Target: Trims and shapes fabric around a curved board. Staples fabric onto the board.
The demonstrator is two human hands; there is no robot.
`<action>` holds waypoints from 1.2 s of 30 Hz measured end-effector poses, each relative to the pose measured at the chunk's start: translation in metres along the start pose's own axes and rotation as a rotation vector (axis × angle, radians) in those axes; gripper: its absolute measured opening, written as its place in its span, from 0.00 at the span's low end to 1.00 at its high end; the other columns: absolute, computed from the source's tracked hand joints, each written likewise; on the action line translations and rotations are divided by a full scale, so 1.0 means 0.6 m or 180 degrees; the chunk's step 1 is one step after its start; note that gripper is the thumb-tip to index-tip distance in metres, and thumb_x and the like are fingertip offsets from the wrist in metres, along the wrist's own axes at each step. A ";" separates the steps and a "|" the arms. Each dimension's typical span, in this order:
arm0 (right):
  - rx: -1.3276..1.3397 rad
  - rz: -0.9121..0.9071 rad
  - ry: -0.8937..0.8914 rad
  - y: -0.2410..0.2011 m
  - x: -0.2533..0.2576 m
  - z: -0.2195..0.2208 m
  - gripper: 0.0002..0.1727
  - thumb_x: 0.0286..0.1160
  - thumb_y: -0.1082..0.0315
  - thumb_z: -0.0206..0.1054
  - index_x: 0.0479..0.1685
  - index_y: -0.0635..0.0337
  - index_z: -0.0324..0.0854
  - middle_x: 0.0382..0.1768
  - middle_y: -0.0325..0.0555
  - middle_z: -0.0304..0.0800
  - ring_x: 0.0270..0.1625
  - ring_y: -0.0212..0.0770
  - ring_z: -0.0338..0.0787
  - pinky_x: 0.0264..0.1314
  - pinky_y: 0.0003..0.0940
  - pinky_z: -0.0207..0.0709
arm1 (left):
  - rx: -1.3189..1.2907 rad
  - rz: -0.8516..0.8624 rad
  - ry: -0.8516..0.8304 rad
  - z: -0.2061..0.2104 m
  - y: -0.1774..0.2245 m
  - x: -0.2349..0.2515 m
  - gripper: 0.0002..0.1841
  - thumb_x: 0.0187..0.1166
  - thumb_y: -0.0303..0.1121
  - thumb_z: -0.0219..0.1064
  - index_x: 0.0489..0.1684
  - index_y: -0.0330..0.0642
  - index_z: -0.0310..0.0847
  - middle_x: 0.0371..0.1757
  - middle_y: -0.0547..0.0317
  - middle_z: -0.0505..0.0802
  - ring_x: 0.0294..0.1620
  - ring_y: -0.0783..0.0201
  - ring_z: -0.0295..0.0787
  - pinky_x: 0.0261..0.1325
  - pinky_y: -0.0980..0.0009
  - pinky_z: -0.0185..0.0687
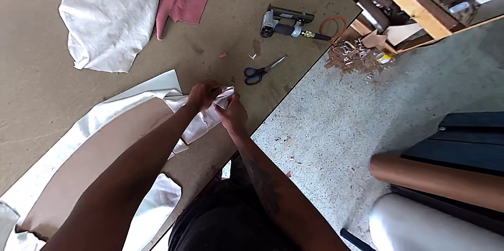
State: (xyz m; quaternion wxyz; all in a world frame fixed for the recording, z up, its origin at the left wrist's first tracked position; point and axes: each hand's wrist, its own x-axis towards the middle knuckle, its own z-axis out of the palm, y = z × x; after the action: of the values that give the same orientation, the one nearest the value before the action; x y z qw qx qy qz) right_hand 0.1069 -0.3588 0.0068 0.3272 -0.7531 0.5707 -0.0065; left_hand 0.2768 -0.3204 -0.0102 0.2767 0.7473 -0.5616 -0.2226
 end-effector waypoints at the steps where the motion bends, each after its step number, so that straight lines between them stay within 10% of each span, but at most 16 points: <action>1: 0.0010 -0.0070 -0.0023 0.007 0.006 -0.002 0.28 0.61 0.40 0.75 0.54 0.48 0.82 0.38 0.44 0.91 0.41 0.50 0.92 0.36 0.60 0.83 | -0.0006 0.0019 -0.0003 0.001 -0.002 0.002 0.22 0.87 0.60 0.57 0.40 0.57 0.92 0.41 0.70 0.92 0.45 0.69 0.90 0.51 0.53 0.88; 3: 0.0133 -0.0119 -0.0125 0.031 0.011 -0.011 0.14 0.75 0.49 0.68 0.44 0.48 0.87 0.37 0.44 0.92 0.43 0.50 0.92 0.40 0.61 0.83 | -0.0025 0.0058 -0.0008 0.007 -0.001 0.001 0.22 0.87 0.59 0.56 0.39 0.56 0.91 0.40 0.69 0.91 0.43 0.68 0.89 0.50 0.53 0.88; 9: 0.2332 0.0079 -0.0362 0.107 -0.021 -0.014 0.18 0.92 0.57 0.53 0.48 0.60 0.82 0.22 0.47 0.82 0.18 0.45 0.85 0.22 0.45 0.86 | -0.0028 0.0147 -0.0081 0.002 -0.007 0.000 0.16 0.82 0.56 0.63 0.48 0.60 0.92 0.45 0.71 0.93 0.46 0.69 0.90 0.52 0.53 0.89; 13: 0.2255 0.0028 -0.0099 0.113 -0.051 -0.006 0.14 0.89 0.58 0.57 0.48 0.59 0.82 0.23 0.47 0.86 0.18 0.44 0.88 0.21 0.43 0.87 | 0.0172 0.0801 -0.0316 -0.006 -0.001 -0.010 0.33 0.56 0.48 0.80 0.69 0.66 0.81 0.73 0.71 0.84 0.71 0.67 0.83 0.67 0.55 0.87; 16: 0.1535 -0.0310 0.0262 0.103 -0.055 0.002 0.18 0.72 0.59 0.74 0.58 0.53 0.80 0.32 0.41 0.89 0.27 0.39 0.89 0.29 0.44 0.90 | 0.0417 0.1261 -0.0471 -0.006 -0.009 -0.011 0.30 0.66 0.43 0.77 0.74 0.68 0.80 0.87 0.65 0.73 0.86 0.60 0.69 0.83 0.54 0.71; 20: 0.0565 -0.0329 0.0274 0.063 -0.047 -0.003 0.45 0.55 0.34 0.81 0.71 0.51 0.77 0.48 0.45 0.89 0.44 0.46 0.89 0.45 0.54 0.85 | 0.0584 0.1648 -0.0019 0.004 -0.014 -0.018 0.13 0.89 0.43 0.59 0.51 0.52 0.90 0.67 0.60 0.90 0.71 0.57 0.83 0.73 0.57 0.79; 23: 0.0179 -0.0083 0.0084 0.033 -0.019 -0.007 0.40 0.53 0.23 0.73 0.54 0.46 0.85 0.36 0.44 0.91 0.39 0.49 0.91 0.37 0.59 0.83 | 0.0488 0.1547 0.0075 0.002 -0.009 -0.019 0.15 0.91 0.45 0.57 0.51 0.48 0.89 0.63 0.59 0.90 0.70 0.59 0.84 0.75 0.59 0.79; 26: 0.0797 -0.0078 -0.0271 0.027 0.004 -0.007 0.28 0.64 0.32 0.74 0.35 0.49 0.88 0.29 0.41 0.90 0.33 0.44 0.89 0.35 0.53 0.82 | 0.0386 0.1509 0.0124 0.000 -0.010 -0.019 0.14 0.90 0.44 0.58 0.51 0.48 0.89 0.62 0.59 0.90 0.70 0.59 0.84 0.75 0.60 0.79; 30: 0.2137 0.0054 -0.0813 0.023 -0.026 -0.003 0.34 0.64 0.40 0.81 0.60 0.55 0.82 0.37 0.46 0.95 0.25 0.42 0.92 0.23 0.40 0.88 | 0.0018 0.1207 0.0034 -0.001 -0.019 -0.010 0.17 0.86 0.52 0.63 0.43 0.51 0.91 0.58 0.64 0.91 0.64 0.66 0.86 0.70 0.63 0.83; 33: 0.1778 0.0220 -0.0687 0.020 -0.017 0.011 0.36 0.53 0.31 0.82 0.51 0.49 0.87 0.26 0.41 0.93 0.22 0.41 0.92 0.25 0.45 0.89 | -0.0425 0.0904 0.0067 -0.004 -0.022 -0.006 0.21 0.87 0.54 0.61 0.36 0.49 0.92 0.50 0.66 0.93 0.53 0.71 0.90 0.60 0.62 0.87; 36: 0.2012 0.0426 -0.0746 0.028 0.002 0.005 0.22 0.77 0.50 0.74 0.54 0.60 0.85 0.27 0.47 0.94 0.21 0.41 0.92 0.24 0.39 0.89 | -0.0609 0.0764 0.0155 -0.012 -0.019 -0.007 0.18 0.91 0.47 0.57 0.50 0.47 0.91 0.48 0.64 0.93 0.45 0.72 0.90 0.55 0.65 0.88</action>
State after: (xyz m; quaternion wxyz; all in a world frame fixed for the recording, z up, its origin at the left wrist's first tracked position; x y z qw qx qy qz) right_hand 0.0938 -0.3604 -0.0043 0.6075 -0.5709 0.5472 -0.0751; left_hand 0.2888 -0.3128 -0.0123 0.3848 0.6502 -0.6162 -0.2222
